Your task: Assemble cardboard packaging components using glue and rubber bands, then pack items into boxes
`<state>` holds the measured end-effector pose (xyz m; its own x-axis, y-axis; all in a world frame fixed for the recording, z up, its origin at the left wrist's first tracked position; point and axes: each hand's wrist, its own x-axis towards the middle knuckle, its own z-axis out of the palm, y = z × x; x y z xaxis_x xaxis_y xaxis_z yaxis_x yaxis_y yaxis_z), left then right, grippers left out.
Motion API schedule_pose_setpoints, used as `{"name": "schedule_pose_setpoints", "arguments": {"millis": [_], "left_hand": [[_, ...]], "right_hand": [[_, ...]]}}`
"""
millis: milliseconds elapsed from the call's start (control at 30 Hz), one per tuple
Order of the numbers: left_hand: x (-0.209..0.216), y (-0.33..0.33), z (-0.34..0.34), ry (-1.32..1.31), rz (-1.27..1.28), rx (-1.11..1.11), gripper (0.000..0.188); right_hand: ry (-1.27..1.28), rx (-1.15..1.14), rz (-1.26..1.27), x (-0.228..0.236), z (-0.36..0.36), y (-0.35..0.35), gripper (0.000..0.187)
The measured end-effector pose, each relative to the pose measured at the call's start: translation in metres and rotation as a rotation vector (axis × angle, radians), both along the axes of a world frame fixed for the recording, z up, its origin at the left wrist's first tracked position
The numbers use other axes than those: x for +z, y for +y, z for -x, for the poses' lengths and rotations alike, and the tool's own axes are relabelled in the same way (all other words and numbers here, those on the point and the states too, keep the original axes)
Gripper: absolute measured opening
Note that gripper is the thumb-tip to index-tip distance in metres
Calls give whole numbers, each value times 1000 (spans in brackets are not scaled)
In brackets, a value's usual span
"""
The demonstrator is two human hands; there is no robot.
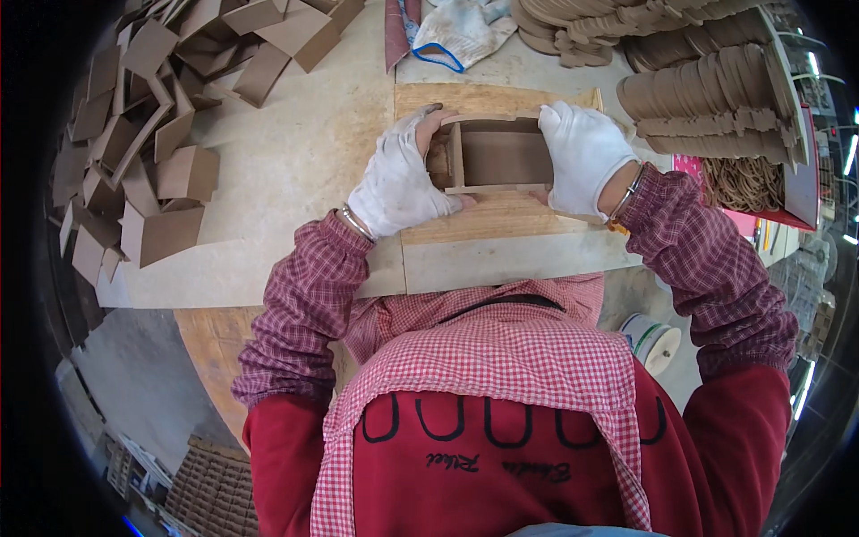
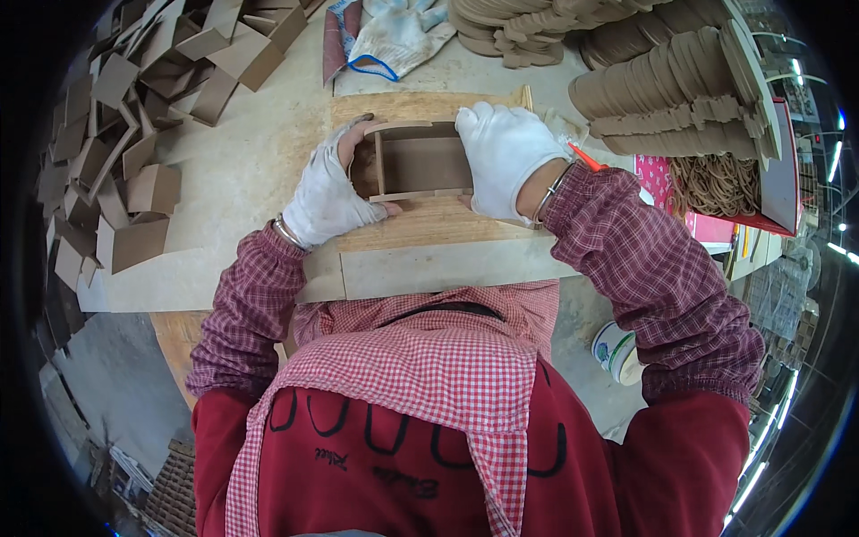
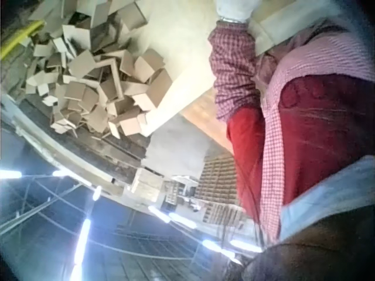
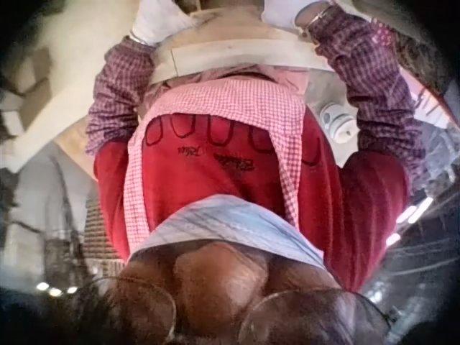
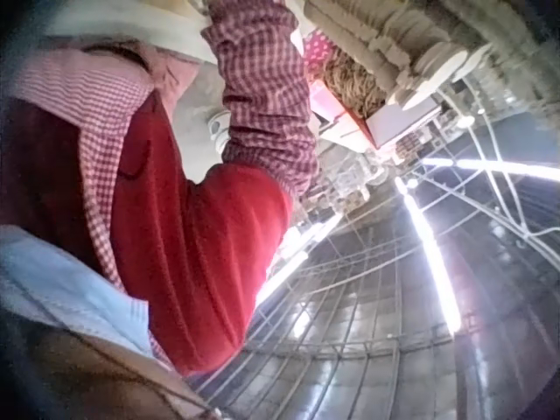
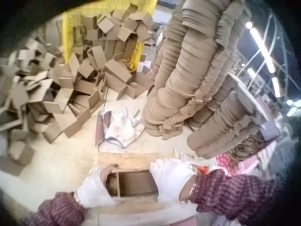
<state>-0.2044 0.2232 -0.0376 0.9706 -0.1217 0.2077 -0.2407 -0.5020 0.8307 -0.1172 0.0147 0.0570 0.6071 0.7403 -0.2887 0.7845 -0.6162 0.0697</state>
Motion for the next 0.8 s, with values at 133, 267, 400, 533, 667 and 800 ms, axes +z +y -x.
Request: {"name": "schedule_pose_setpoints", "arguments": {"millis": [133, 267, 400, 533, 667, 800], "left_hand": [[-13, -1, -5, -88, -92, 28, 86], [-14, 2, -6, -87, -48, -5, 84], [-5, 1, -8, -189, -57, 27, 85], [13, 14, -12, -93, 23, -15, 84], [30, 15, -8, 11, 610, -2, 86], [36, -18, 26, 214, 1094, 36, 82]], "right_hand": [[13, -12, 23, -4, -2, -3, 70], [-40, 33, -63, -4, -3, -6, 70], [-33, 44, -86, 2, -3, -2, 69], [54, -68, -117, 22, -2, 3, 71], [367, -408, -212, 49, 7, 0, 79], [527, -624, -581, 54, 41, -10, 85]]}}
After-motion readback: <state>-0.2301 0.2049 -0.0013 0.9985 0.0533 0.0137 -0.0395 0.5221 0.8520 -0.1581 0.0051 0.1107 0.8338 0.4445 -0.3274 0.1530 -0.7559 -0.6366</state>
